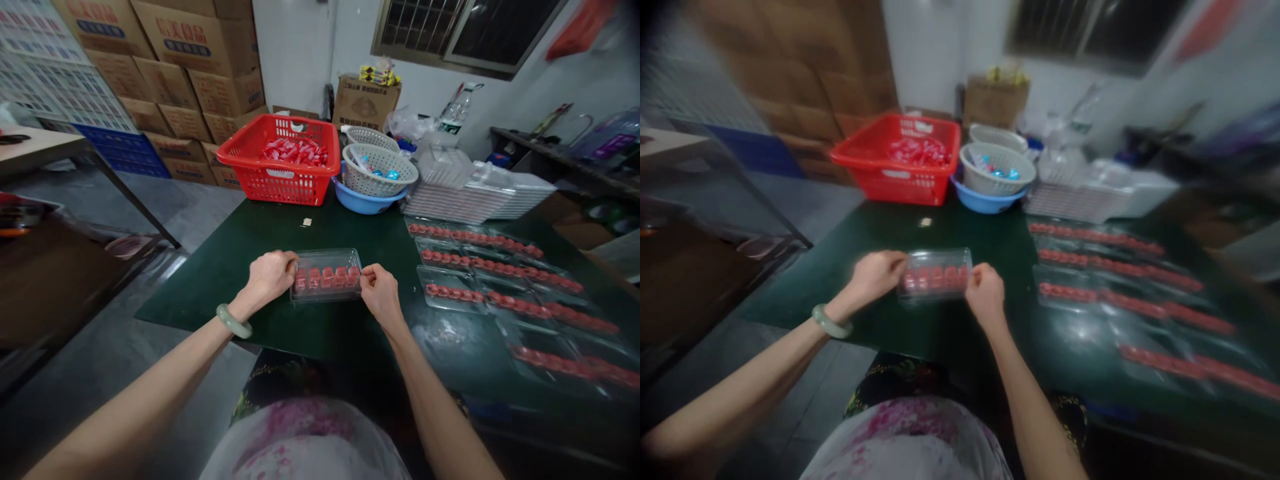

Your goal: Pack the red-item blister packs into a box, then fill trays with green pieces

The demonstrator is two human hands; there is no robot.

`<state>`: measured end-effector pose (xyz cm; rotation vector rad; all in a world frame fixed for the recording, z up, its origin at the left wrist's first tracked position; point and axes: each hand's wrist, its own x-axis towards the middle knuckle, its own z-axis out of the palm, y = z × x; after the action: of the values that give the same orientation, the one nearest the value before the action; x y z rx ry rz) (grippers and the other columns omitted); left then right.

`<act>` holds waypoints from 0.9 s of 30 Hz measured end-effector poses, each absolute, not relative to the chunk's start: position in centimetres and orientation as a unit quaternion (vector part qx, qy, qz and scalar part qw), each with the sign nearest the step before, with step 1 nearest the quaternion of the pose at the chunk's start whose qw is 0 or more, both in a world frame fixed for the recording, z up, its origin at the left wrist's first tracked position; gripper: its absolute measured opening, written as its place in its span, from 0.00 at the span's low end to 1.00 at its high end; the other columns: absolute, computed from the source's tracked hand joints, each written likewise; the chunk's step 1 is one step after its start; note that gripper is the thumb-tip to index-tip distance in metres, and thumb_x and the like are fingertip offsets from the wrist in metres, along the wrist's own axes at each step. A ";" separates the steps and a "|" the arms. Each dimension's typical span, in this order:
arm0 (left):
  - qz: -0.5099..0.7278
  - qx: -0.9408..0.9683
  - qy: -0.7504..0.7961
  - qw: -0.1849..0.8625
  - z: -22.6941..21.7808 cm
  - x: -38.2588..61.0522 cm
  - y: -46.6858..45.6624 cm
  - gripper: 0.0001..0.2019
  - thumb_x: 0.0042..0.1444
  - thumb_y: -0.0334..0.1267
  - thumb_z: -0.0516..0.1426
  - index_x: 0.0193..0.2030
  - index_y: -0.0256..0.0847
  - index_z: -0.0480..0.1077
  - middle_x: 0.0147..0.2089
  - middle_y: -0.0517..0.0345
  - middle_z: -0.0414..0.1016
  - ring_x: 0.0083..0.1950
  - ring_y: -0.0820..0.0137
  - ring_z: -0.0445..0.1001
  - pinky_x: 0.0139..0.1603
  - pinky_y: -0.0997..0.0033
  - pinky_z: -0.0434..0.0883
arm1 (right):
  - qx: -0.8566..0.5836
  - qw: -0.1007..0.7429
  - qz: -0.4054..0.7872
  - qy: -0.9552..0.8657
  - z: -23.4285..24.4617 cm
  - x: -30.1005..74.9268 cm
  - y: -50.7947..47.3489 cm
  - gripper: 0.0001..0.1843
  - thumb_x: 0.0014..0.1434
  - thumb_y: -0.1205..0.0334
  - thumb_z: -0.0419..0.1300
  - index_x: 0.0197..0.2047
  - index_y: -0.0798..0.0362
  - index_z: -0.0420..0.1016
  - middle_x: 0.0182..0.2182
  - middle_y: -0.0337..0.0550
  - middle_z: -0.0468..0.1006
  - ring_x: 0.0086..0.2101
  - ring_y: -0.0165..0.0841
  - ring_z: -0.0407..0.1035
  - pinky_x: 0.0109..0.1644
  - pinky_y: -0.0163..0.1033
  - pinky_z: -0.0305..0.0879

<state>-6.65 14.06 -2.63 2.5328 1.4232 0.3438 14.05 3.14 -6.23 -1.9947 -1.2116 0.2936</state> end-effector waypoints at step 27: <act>0.105 0.965 0.238 0.036 -0.3 0.3 13.0 0.47 0.41 0.64 0.56 0.64 0.37 0.54 0.64 0.35 0.54 0.63 0.42 0.53 0.54 0.42 0.58 | -0.830 0.104 -0.188 -0.514 -8.1 24.5 -9.1 0.10 0.59 0.66 0.54 0.28 0.53 0.73 0.30 0.46 0.71 0.36 0.38 0.59 0.39 0.42 0.53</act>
<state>0.33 13.01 -0.28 2.9629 0.7302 0.3228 24.53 -9.07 -8.08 -2.4493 -1.5173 -0.5541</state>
